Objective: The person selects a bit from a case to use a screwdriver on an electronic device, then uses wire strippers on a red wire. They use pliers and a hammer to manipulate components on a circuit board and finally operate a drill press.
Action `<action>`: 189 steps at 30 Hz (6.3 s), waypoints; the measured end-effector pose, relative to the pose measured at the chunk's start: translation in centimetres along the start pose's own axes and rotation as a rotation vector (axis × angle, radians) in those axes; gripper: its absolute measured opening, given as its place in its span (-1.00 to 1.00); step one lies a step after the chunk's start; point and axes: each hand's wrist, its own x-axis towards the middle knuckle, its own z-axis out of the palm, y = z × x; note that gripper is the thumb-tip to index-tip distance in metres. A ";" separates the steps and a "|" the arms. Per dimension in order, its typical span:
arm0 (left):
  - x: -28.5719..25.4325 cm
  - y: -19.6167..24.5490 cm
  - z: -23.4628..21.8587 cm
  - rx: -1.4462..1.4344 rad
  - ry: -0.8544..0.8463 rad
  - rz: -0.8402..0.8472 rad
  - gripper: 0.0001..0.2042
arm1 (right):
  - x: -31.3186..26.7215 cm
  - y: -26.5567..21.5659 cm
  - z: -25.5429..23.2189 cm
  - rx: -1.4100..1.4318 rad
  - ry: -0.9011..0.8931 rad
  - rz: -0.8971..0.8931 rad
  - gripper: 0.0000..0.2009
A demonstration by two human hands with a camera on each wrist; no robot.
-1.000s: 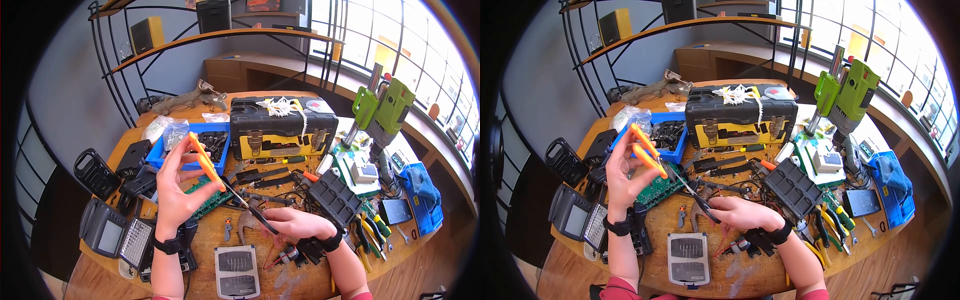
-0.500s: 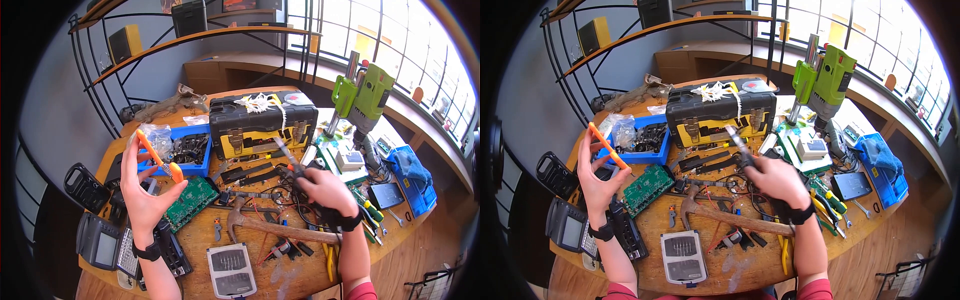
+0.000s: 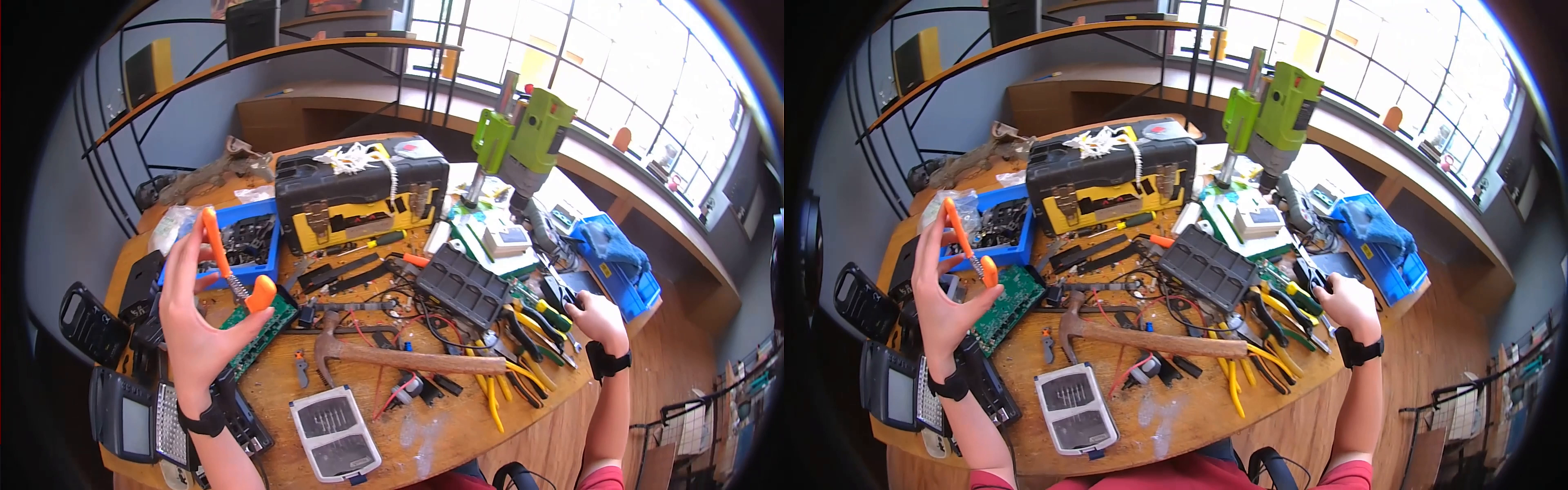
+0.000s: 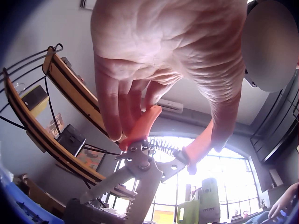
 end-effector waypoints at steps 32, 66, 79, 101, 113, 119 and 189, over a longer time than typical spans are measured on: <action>0.3 0.7 -0.4 -0.059 0.042 0.058 0.06 | 7.4 4.7 4.3 -0.085 -0.107 0.165 -0.57; 0.0 0.0 -0.5 0.017 0.029 0.037 0.02 | 5.7 5.3 2.9 -0.041 -0.181 0.170 -0.29; -0.1 0.0 -0.5 -0.001 0.024 0.016 0.03 | 4.6 5.1 2.5 0.261 -0.232 0.142 -0.49; -0.7 2.5 1.6 -0.078 -0.219 0.119 0.07 | -1.2 -4.9 -1.7 0.289 0.244 -0.261 -0.76; -3.2 5.9 12.0 0.124 -0.740 0.587 -0.12 | -4.9 -17.6 0.7 0.557 0.001 -1.029 -0.18; -3.7 4.6 16.1 0.036 -0.961 0.545 -0.21 | -4.3 -17.9 5.0 0.489 0.000 -0.945 -0.19; -3.9 -8.2 4.1 0.660 -0.852 -0.101 0.16 | -2.2 -15.1 -9.1 0.918 0.499 -0.809 -0.57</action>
